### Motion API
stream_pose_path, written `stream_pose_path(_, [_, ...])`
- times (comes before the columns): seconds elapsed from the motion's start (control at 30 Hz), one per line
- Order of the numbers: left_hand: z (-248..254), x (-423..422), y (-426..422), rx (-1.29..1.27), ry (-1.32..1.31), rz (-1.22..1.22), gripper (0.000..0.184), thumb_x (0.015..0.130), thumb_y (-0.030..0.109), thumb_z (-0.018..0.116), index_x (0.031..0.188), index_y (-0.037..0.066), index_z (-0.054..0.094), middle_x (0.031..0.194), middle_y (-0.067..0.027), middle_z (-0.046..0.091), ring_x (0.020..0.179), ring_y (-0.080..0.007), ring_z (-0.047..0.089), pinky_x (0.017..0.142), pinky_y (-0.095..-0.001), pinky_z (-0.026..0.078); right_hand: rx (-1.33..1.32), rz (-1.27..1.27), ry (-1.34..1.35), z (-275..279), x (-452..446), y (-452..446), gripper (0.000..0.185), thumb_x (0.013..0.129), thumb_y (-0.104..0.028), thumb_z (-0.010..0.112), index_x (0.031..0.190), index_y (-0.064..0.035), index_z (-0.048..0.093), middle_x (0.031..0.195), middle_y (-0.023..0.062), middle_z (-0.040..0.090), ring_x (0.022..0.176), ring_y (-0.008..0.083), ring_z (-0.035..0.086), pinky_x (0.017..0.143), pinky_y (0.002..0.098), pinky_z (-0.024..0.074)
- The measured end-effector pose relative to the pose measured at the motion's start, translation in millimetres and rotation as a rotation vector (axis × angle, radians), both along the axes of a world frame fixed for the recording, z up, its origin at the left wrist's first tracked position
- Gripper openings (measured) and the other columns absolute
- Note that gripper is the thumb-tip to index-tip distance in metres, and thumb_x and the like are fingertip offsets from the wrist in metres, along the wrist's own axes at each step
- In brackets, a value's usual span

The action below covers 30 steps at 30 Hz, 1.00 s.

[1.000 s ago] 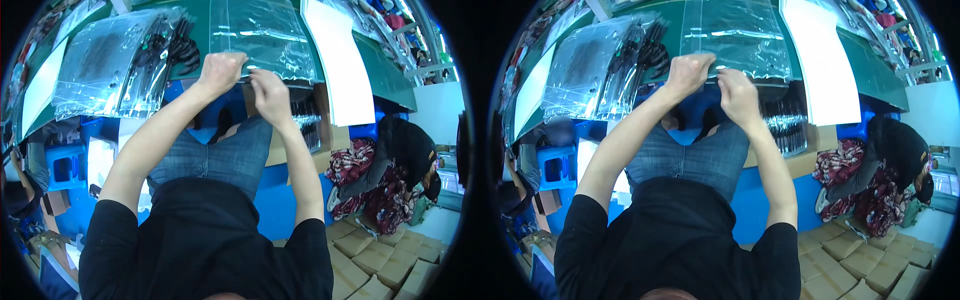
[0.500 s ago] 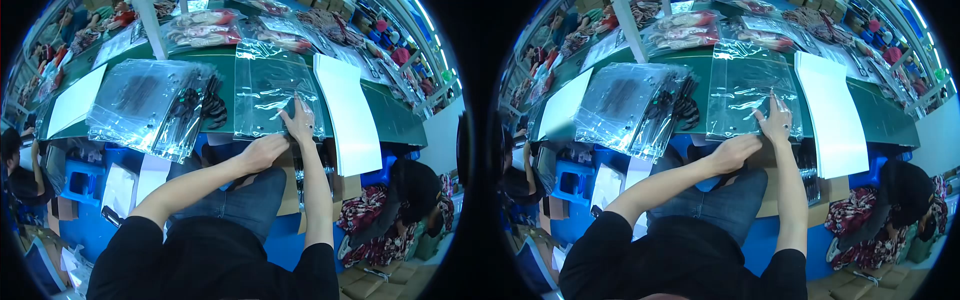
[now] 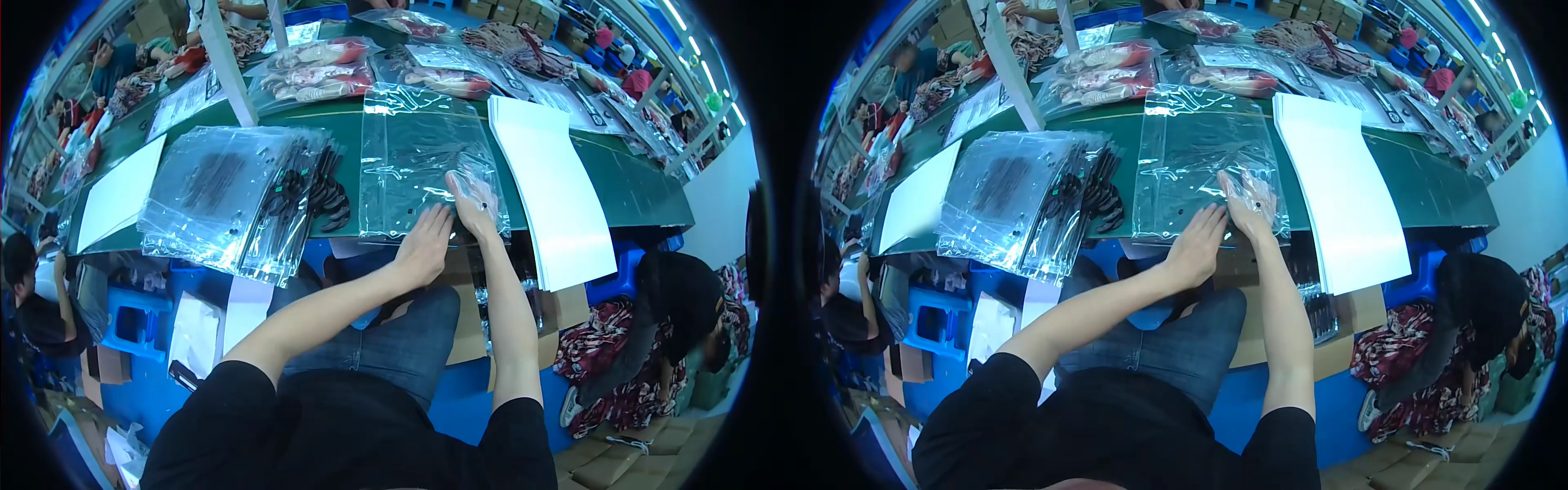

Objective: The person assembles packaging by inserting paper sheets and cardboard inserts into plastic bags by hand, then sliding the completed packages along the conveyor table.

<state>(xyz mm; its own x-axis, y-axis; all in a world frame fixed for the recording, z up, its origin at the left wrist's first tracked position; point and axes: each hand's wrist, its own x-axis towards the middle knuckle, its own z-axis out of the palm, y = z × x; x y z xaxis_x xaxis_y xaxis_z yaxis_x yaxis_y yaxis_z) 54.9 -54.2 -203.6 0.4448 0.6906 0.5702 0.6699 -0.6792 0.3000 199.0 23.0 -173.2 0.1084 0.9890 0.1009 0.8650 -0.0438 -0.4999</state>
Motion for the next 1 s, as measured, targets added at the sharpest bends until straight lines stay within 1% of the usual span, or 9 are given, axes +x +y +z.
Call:
stream_pose_path(0.07, [1, 8, 22, -0.179, 0.030, 0.070, 0.052, 0.082, 0.008, 0.055, 0.129, -0.011, 0.052, 0.140, -0.0270, 0.050, 0.138, -0.0391, 0.041, 0.116, -0.0500, 0.031, -0.032, 0.046, -0.066, 3, -2, -5, 0.060, 0.097, -0.048, 0.053, 0.143, -0.0080, 0.052, 0.140, 0.0206, 0.055, 0.130, 0.0377, 0.050, 0.109, 0.0446, 0.0365])
stream_pose_path(0.2, [-18, 11, 67, -0.081, 0.085, 0.214, 0.047, 0.089, 0.011, 0.049, 0.132, -0.008, 0.050, 0.146, -0.0244, 0.045, 0.139, -0.0361, 0.041, 0.115, -0.0519, 0.031, 0.040, 0.137, -0.246, -1, -12, -3, 0.055, 0.100, -0.039, 0.051, 0.142, -0.0033, 0.050, 0.143, 0.0224, 0.052, 0.132, 0.0375, 0.048, 0.111, 0.0440, 0.0349])
stream_pose_path(0.3, [-17, 1, 70, -0.135, 0.182, 0.223, 0.050, 0.093, 0.019, 0.049, 0.135, -0.008, 0.047, 0.149, -0.0244, 0.043, 0.139, -0.0374, 0.040, 0.116, -0.0492, 0.030, 0.198, 0.264, -0.195, -38, 2, 20, 0.052, 0.100, -0.034, 0.050, 0.140, 0.0004, 0.051, 0.143, 0.0231, 0.051, 0.134, 0.0369, 0.046, 0.113, 0.0446, 0.0340])
stream_pose_path(0.37, [27, -24, 65, -0.357, 0.025, 0.444, 0.061, 0.095, 0.028, 0.053, 0.141, -0.010, 0.039, 0.151, -0.0279, 0.037, 0.141, -0.0400, 0.036, 0.118, -0.0481, 0.028, 0.275, 0.333, -0.169, -47, 13, 30, 0.051, 0.101, -0.031, 0.050, 0.139, 0.0023, 0.051, 0.143, 0.0234, 0.051, 0.135, 0.0366, 0.045, 0.114, 0.0449, 0.0336])
stream_pose_path(0.43, [-1, -55, 82, -0.125, -0.316, 0.576, 0.075, 0.095, 0.037, 0.057, 0.146, -0.012, 0.031, 0.153, -0.0306, 0.032, 0.144, -0.0423, 0.031, 0.120, -0.0468, 0.024, 0.423, 0.113, -0.026, -46, 29, 37, 0.051, 0.100, -0.032, 0.051, 0.135, 0.0054, 0.053, 0.142, 0.0240, 0.051, 0.135, 0.0363, 0.045, 0.115, 0.0446, 0.0332])
stream_pose_path(0.57, [-10, -44, 61, -0.037, -0.292, 0.641, 0.081, 0.095, 0.040, 0.057, 0.148, -0.013, 0.025, 0.153, -0.0328, 0.029, 0.146, -0.0428, 0.025, 0.121, -0.0480, 0.019, 0.382, 0.052, -0.043, -29, 30, 28, 0.053, 0.100, -0.033, 0.051, 0.133, 0.0073, 0.054, 0.143, 0.0241, 0.051, 0.136, 0.0365, 0.045, 0.116, 0.0438, 0.0323])
stream_pose_path(0.8, [-5, -38, -2, -0.182, 0.195, 0.364, 0.072, 0.096, 0.039, 0.056, 0.146, -0.009, 0.037, 0.153, -0.0303, 0.032, 0.145, -0.0458, 0.024, 0.119, -0.0572, 0.018, 0.280, 0.490, -0.138, -29, 41, 41, 0.053, 0.098, -0.033, 0.055, 0.135, 0.0052, 0.052, 0.144, 0.0239, 0.049, 0.137, 0.0374, 0.043, 0.116, 0.0433, 0.0328])
stream_pose_path(0.93, [-3, -38, 0, -0.145, 0.080, 0.364, 0.066, 0.093, 0.036, 0.060, 0.141, -0.006, 0.046, 0.151, -0.0288, 0.036, 0.144, -0.0464, 0.026, 0.117, -0.0591, 0.020, 0.317, 0.689, -0.199, -25, 39, 1, 0.050, 0.096, -0.030, 0.061, 0.134, 0.0029, 0.056, 0.141, 0.0239, 0.052, 0.134, 0.0366, 0.047, 0.112, 0.0427, 0.0375])
stream_pose_path(1.0, [0, -36, 0, -0.169, 0.069, 0.355, 0.066, 0.093, 0.036, 0.060, 0.141, -0.007, 0.046, 0.151, -0.0289, 0.036, 0.144, -0.0468, 0.026, 0.117, -0.0595, 0.020, 0.281, 0.776, -0.220, 27, 39, -24, 0.049, 0.095, -0.029, 0.063, 0.132, 0.0029, 0.058, 0.137, 0.0243, 0.056, 0.130, 0.0368, 0.052, 0.110, 0.0417, 0.0402])
